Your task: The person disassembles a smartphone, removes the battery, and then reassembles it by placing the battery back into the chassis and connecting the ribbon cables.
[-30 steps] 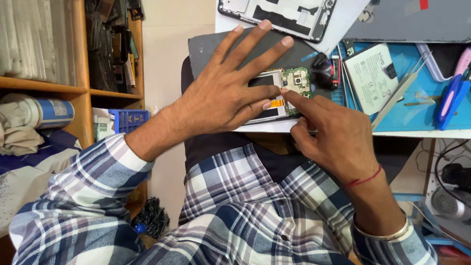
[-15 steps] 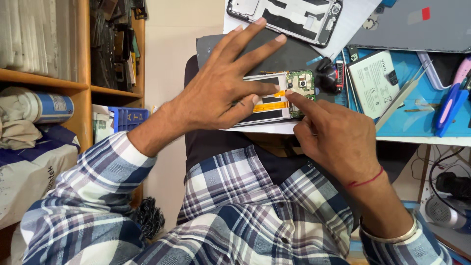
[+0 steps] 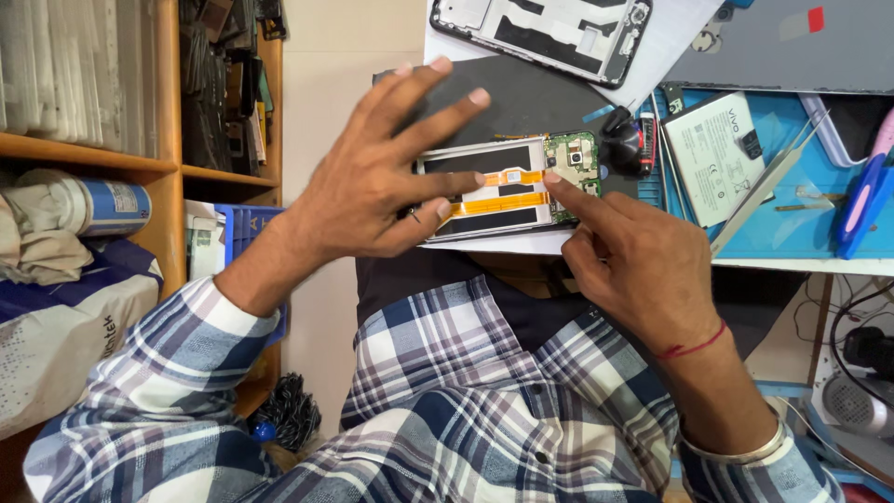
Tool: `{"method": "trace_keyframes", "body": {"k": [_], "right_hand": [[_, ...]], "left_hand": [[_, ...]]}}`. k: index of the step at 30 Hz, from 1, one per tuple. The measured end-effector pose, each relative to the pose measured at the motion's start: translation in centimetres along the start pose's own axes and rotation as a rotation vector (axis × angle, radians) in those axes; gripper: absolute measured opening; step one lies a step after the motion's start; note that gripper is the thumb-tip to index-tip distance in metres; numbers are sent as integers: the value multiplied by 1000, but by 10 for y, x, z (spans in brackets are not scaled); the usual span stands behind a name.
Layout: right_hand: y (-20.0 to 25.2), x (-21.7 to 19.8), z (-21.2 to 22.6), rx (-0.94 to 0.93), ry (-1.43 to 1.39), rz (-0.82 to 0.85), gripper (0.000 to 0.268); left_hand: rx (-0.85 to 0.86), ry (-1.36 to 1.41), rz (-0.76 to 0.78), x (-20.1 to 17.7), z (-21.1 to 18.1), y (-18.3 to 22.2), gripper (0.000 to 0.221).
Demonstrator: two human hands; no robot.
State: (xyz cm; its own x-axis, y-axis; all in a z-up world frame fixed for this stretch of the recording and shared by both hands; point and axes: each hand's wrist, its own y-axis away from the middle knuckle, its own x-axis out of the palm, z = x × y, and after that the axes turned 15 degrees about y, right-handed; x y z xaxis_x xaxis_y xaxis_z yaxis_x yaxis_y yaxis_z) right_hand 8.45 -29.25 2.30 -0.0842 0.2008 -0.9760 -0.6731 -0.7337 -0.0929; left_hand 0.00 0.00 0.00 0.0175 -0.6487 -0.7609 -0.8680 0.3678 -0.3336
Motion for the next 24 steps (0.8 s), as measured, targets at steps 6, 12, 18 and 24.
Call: {"method": "trace_keyframes", "body": {"k": [6, 12, 18, 24], "right_hand": [[2, 1, 0, -1, 7, -12, 54], [-1, -1, 2, 3, 6, -17, 52], [-2, -5, 10, -105, 182, -72, 52], [-8, -11, 6, -153, 233, 32, 57]], "left_hand": [[29, -16, 61, 8, -1, -17, 29], [69, -35, 108, 10, -4, -34, 31], [130, -70, 111, 15, -6, -40, 32], [118, -32, 95, 15, -7, -43, 34]]}}
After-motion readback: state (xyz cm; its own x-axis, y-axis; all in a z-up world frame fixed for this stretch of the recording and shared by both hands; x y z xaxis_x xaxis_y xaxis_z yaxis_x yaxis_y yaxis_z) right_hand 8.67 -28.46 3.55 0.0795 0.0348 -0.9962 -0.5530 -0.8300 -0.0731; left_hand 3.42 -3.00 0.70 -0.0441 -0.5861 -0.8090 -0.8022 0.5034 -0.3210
